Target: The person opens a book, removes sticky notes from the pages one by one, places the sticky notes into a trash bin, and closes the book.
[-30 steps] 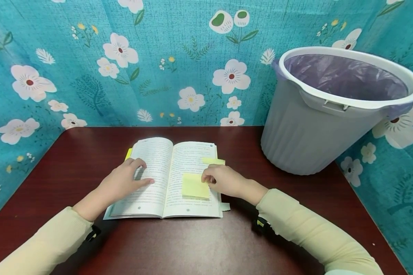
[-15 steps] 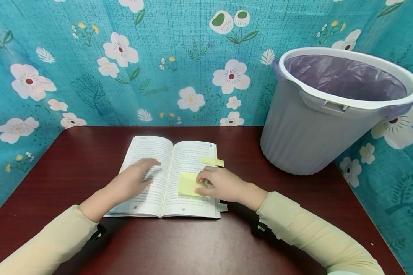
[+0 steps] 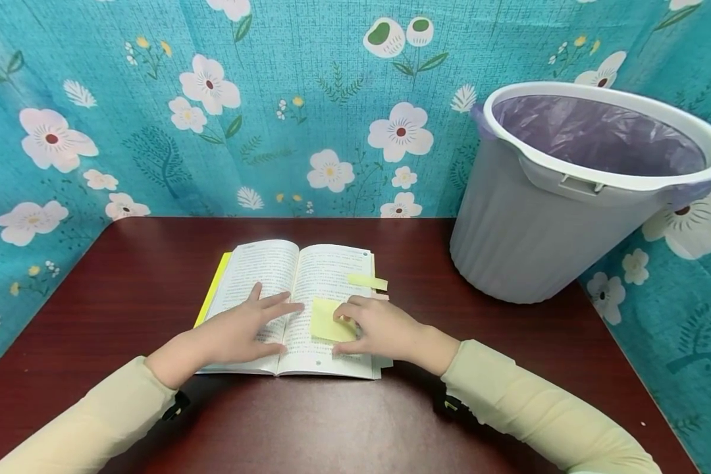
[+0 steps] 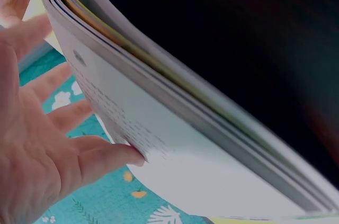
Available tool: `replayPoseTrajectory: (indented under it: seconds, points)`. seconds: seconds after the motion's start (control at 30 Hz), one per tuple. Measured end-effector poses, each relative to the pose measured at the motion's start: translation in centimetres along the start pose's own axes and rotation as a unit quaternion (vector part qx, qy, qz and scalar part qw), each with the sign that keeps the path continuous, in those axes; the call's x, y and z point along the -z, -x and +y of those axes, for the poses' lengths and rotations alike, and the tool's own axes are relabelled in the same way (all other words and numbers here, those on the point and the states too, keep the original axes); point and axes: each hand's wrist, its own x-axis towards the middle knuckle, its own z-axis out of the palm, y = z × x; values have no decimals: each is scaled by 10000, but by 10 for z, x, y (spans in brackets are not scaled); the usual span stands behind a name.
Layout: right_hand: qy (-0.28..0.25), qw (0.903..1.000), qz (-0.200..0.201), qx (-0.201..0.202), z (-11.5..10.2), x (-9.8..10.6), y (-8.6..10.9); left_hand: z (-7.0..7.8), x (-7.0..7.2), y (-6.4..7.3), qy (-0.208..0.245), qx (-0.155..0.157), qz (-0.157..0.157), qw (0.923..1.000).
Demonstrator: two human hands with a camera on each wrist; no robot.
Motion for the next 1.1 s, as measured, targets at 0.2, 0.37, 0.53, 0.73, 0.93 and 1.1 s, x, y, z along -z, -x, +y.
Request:
replayPoseTrajectory:
  seconds: [0.2, 0.37, 0.53, 0.73, 0.93, 1.1]
  points:
    - [13, 9999, 32, 102, -1, -1, 2, 3, -3, -2, -211, 59, -214, 9995]
    - [-82, 10000, 39, 42, 0, -2, 4, 4, -4, -2, -192, -13, -238, 9995]
    - [-267, 9996, 87, 12, 4, -3, 7, 5, -4, -4, -170, 71, -314, 9993]
    - [-253, 9990, 306, 218, 9, -5, 9, 7, -4, -4, -139, 203, -353, 9991]
    - [-293, 9988, 297, 272, 10, -5, 10, 10, -5, -5, -190, 292, -372, 9987]
    - [-202, 9984, 412, 343, 11, -6, 13, 12, -5, -5, -144, 285, -363, 9988]
